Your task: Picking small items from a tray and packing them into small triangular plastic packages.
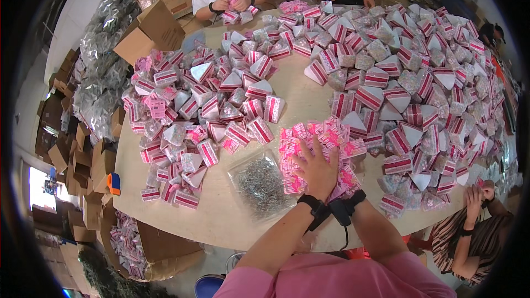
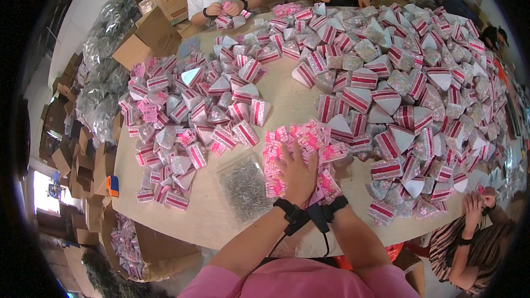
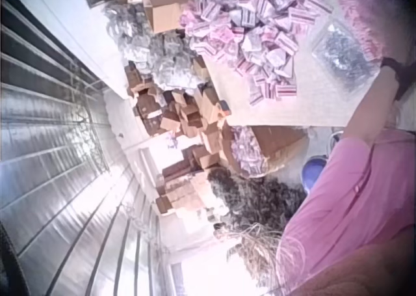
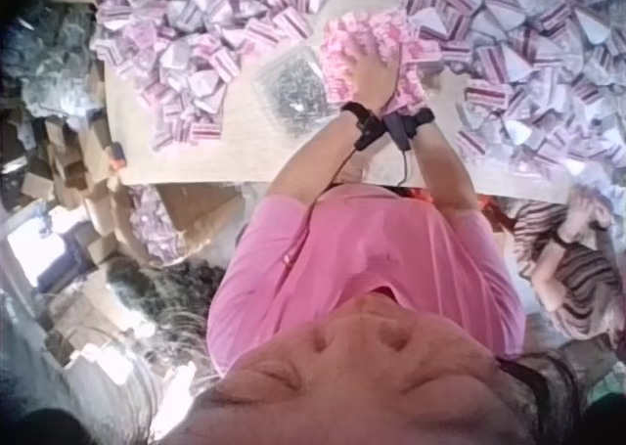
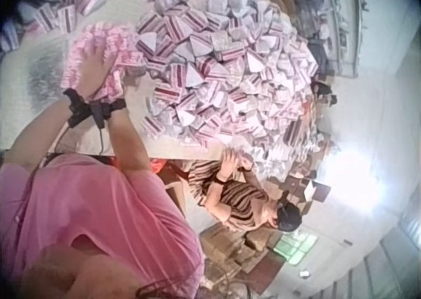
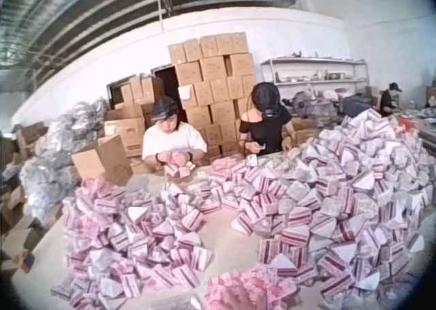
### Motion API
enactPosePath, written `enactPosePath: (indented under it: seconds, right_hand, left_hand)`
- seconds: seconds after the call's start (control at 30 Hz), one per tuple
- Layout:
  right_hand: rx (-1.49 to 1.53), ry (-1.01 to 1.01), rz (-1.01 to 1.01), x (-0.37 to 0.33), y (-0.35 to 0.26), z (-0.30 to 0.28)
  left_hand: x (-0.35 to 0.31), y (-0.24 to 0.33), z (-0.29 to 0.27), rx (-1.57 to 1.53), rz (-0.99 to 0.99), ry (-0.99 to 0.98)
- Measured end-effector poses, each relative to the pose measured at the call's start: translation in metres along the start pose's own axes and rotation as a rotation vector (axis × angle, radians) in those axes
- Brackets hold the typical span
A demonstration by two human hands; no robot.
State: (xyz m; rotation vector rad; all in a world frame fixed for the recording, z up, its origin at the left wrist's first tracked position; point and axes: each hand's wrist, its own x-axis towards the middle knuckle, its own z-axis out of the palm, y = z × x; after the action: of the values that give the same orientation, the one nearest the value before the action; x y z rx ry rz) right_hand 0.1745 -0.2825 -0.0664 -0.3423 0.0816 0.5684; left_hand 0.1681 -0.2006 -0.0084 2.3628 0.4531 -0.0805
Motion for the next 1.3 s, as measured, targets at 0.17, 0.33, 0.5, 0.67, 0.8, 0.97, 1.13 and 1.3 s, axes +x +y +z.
enactPosePath:
  seconds: [0.17, 0.33, 0.5, 0.67, 0.8, 0.97, 1.13, 1.3]
  right_hand:
    - [0.003, -0.005, 0.01, 0.009, 0.007, -0.003]
    - [-0.161, 0.138, -0.049, 0.008, -0.011, -0.006]
    - [-0.383, 0.452, 0.006, -0.008, -0.019, 0.015]
    - [-0.529, 0.451, -0.083, -0.022, -0.02, 0.017]
    - [-0.936, 0.537, -0.178, -0.039, -0.017, 0.016]
    - [-1.108, 0.607, -0.231, -0.066, -0.005, 0.02]
    - [-1.326, 0.68, -0.36, -0.053, 0.02, 0.005]
    - [-1.33, 0.588, -0.484, -0.038, 0.028, 0.002]
  left_hand:
    - [0.003, -0.009, -0.005, 0.038, -0.006, -0.036]
    - [0.007, -0.017, -0.007, 0.013, -0.024, -0.123]
    - [0.019, -0.06, 0.012, 0.184, 0.187, -0.177]
    - [0.013, -0.065, -0.058, -0.11, 0.467, -0.143]
    - [-0.003, -0.135, -0.13, -0.267, 0.301, -0.017]
    - [-0.005, -0.267, -0.152, 0.016, 0.103, 0.265]
    - [-0.007, -0.301, -0.142, 0.11, -0.047, 0.005]
    - [0.004, -0.327, -0.129, 0.09, 0.092, -0.014]
